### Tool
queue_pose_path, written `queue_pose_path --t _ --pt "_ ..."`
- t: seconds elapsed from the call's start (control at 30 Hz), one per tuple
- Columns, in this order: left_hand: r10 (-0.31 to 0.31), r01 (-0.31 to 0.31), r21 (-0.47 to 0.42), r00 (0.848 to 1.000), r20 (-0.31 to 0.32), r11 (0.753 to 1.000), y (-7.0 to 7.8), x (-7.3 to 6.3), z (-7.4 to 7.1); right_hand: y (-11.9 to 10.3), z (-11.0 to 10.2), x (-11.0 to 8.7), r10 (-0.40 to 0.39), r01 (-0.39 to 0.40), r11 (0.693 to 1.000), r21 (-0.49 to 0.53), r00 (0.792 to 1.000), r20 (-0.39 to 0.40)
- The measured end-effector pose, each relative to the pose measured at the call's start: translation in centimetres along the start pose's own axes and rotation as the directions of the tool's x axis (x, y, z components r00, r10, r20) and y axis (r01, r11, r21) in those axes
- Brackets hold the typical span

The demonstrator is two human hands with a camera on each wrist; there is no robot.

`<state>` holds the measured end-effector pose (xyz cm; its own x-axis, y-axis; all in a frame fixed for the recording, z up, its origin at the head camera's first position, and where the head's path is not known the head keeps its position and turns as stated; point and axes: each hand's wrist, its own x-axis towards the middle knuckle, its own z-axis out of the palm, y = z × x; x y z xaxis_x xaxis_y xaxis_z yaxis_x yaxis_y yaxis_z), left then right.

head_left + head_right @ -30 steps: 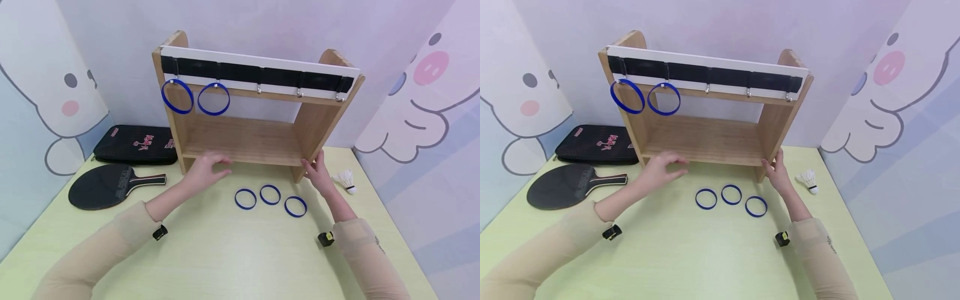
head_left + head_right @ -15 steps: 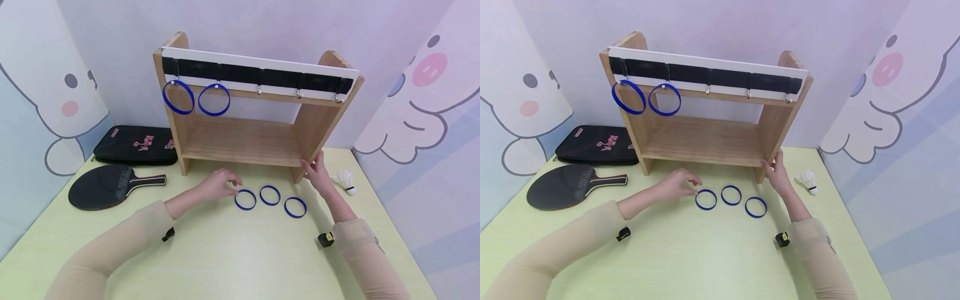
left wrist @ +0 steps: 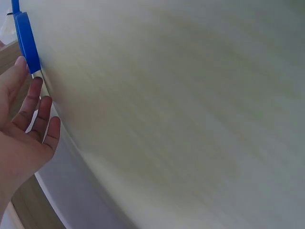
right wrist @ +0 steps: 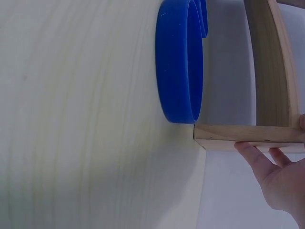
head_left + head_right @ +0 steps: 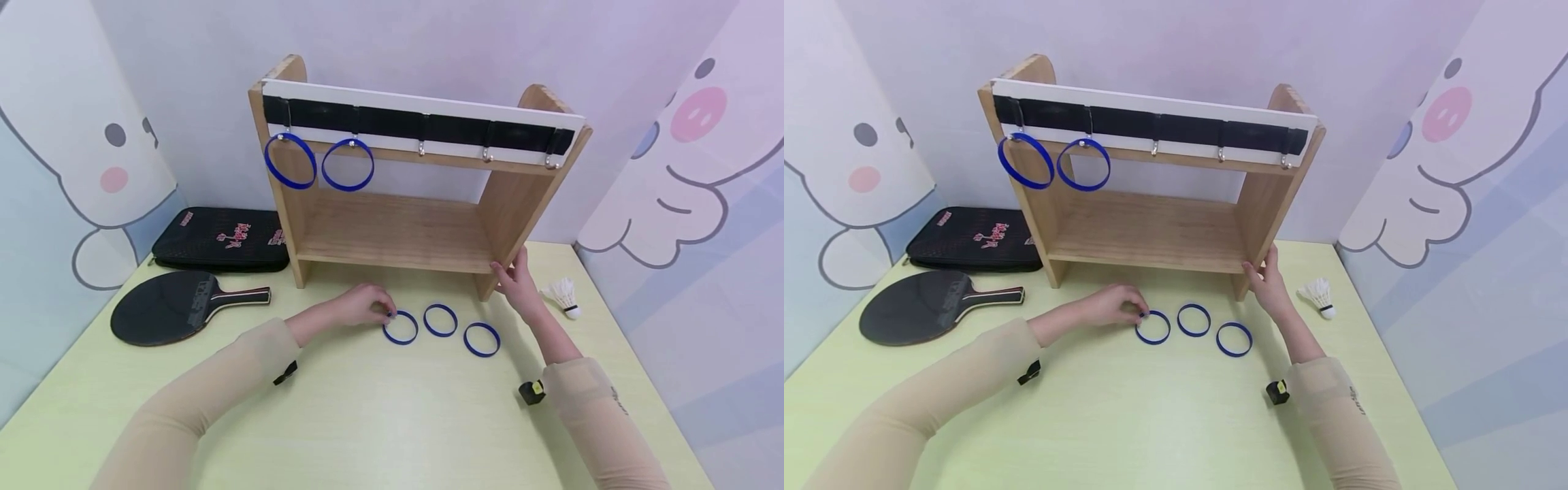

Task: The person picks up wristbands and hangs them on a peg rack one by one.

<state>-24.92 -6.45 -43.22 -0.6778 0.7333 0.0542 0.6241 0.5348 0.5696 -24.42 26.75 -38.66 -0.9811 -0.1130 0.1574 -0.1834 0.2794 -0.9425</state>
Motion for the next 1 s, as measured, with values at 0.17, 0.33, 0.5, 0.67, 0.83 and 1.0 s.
queue_pose_path --t 0.17,0.33,0.5,0.67,0.83,1.0 --pt "0.014 -0.014 0.025 1.000 0.026 1.000 -0.2 0.5 0.1 -0.1 0.1 -0.1 0.000 0.000 1.000 0.000 1.000 -0.001" --pt "-0.002 0.002 0.015 1.000 0.028 1.000 0.0 0.7 0.0 -0.2 0.1 -0.1 -0.009 0.009 1.000 0.005 1.000 -0.001" --pt "-0.013 0.013 0.012 1.000 0.014 1.000 0.1 0.7 0.1 -0.2 0.1 0.0 -0.013 0.013 1.000 0.020 1.000 -0.001" --pt "-0.036 0.035 -0.025 0.999 -0.020 0.999 0.2 0.7 0.2 -0.2 0.0 -0.1 -0.007 0.007 1.000 0.009 1.000 -0.003" --pt "-0.075 0.070 -0.086 0.996 -0.055 0.994 0.6 0.7 0.2 -0.2 0.0 -0.1 -0.004 0.004 1.000 0.003 1.000 -0.002" --pt "-0.078 0.072 -0.070 0.994 -0.082 0.995 0.9 0.6 -0.1 -0.1 0.0 -0.1 -0.002 0.002 1.000 -0.002 1.000 0.003"
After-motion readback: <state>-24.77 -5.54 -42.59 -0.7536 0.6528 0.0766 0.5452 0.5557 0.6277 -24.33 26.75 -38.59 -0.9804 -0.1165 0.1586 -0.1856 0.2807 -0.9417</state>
